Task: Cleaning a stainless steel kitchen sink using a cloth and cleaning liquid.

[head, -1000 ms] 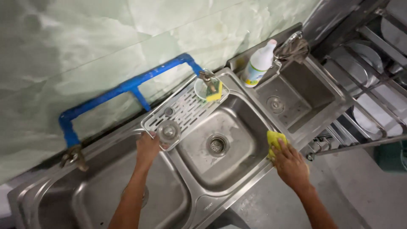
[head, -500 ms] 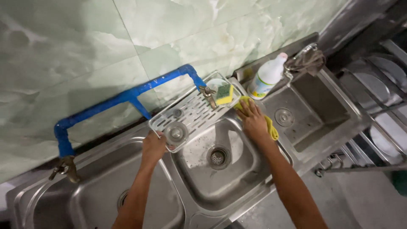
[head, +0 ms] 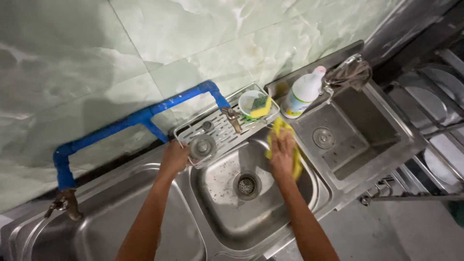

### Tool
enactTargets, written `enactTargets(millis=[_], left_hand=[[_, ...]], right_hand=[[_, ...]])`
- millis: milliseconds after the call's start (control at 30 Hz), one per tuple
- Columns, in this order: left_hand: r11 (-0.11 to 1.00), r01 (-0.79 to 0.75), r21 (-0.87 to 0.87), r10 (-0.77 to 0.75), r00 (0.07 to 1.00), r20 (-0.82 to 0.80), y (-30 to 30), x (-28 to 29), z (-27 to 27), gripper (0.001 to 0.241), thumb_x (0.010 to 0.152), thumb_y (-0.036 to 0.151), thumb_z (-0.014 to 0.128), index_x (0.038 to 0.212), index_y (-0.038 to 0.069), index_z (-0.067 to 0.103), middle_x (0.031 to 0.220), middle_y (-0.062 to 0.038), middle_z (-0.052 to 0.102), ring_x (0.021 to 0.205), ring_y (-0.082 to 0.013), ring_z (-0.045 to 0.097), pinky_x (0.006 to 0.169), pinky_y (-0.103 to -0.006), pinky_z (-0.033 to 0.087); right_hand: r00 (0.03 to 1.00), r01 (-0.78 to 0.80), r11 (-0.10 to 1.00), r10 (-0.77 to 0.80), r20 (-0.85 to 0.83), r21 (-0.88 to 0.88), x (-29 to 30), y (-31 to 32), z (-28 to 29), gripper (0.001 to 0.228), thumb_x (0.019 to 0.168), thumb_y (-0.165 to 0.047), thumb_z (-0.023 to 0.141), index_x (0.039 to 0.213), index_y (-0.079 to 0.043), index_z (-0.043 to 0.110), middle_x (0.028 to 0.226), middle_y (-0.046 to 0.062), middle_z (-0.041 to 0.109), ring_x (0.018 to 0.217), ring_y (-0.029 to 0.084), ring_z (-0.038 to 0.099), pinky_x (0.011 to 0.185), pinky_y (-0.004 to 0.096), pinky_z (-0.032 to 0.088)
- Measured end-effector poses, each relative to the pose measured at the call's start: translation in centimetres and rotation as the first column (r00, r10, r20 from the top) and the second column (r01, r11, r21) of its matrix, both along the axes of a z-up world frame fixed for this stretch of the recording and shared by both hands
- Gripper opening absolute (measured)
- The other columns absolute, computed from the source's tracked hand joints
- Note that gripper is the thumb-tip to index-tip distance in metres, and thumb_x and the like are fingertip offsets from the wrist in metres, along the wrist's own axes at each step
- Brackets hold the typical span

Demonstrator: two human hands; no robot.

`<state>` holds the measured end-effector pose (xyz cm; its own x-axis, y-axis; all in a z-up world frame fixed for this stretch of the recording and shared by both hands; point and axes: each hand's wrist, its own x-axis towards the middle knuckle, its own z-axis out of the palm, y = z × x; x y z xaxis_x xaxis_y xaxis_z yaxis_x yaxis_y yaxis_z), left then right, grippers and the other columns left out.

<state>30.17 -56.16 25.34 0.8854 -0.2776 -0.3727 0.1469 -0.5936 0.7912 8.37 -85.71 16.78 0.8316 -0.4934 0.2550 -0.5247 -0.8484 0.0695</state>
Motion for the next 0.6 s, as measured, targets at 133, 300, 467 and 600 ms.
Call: enactTargets(millis=[133,300,467,600], left_hand=[[0.995,0.089,0.041,-0.09,0.996,0.015,0.0,0.4,0.3,0.022,0.087,0.014,0.059,0.093,-0.004,0.069,0.081,-0.023,0.076,0.069,-0.0298,0.078,0.066,-0.0413,0.06],[0.996,0.094,-0.011,-0.093,0.995,0.034,-0.7,1.1,-0.5,0.022,0.083,0.012,0.059,0.084,-0.008,0.069,0.074,-0.022,0.072,0.069,-0.0319,0.078,0.063,-0.0461,0.063],[0.987,0.053,0.155,-0.076,0.987,0.142,-1.6,2.1,-1.7,0.034,0.09,0.026,0.063,0.096,-0.006,0.073,0.085,-0.029,0.073,0.082,-0.0388,0.075,0.075,-0.0466,0.059],[0.99,0.04,0.136,-0.047,0.998,0.044,-1.7,2.0,0.2,0.037,0.092,0.029,0.059,0.099,-0.006,0.071,0.086,-0.03,0.074,0.082,-0.0394,0.078,0.075,-0.0462,0.06]], right_hand=[[0.966,-0.055,0.991,0.022,0.258,0.12,6.7,3.8,-2.6,0.081,0.078,0.02,0.056,0.152,-0.012,0.051,0.166,0.011,0.03,0.153,0.042,0.031,0.118,0.045,0.038],[0.784,-0.236,0.666,-0.299,0.544,0.707,9.4,12.4,-1.2,0.061,0.08,0.013,0.055,0.139,0.0,0.055,0.146,0.027,0.049,0.11,0.045,0.068,0.089,0.04,0.061],[0.786,-0.352,0.62,-0.212,0.581,0.702,8.2,17.2,-5.3,0.027,0.093,0.009,0.062,0.119,0.002,0.065,0.117,0.026,0.071,0.106,0.036,0.072,0.087,0.041,0.06],[0.317,-0.804,0.047,-0.81,0.494,0.593,7.6,13.5,-10.2,0.022,0.102,-0.003,0.063,0.123,0.001,0.062,0.118,0.019,0.065,0.105,0.027,0.067,0.086,0.039,0.057]])
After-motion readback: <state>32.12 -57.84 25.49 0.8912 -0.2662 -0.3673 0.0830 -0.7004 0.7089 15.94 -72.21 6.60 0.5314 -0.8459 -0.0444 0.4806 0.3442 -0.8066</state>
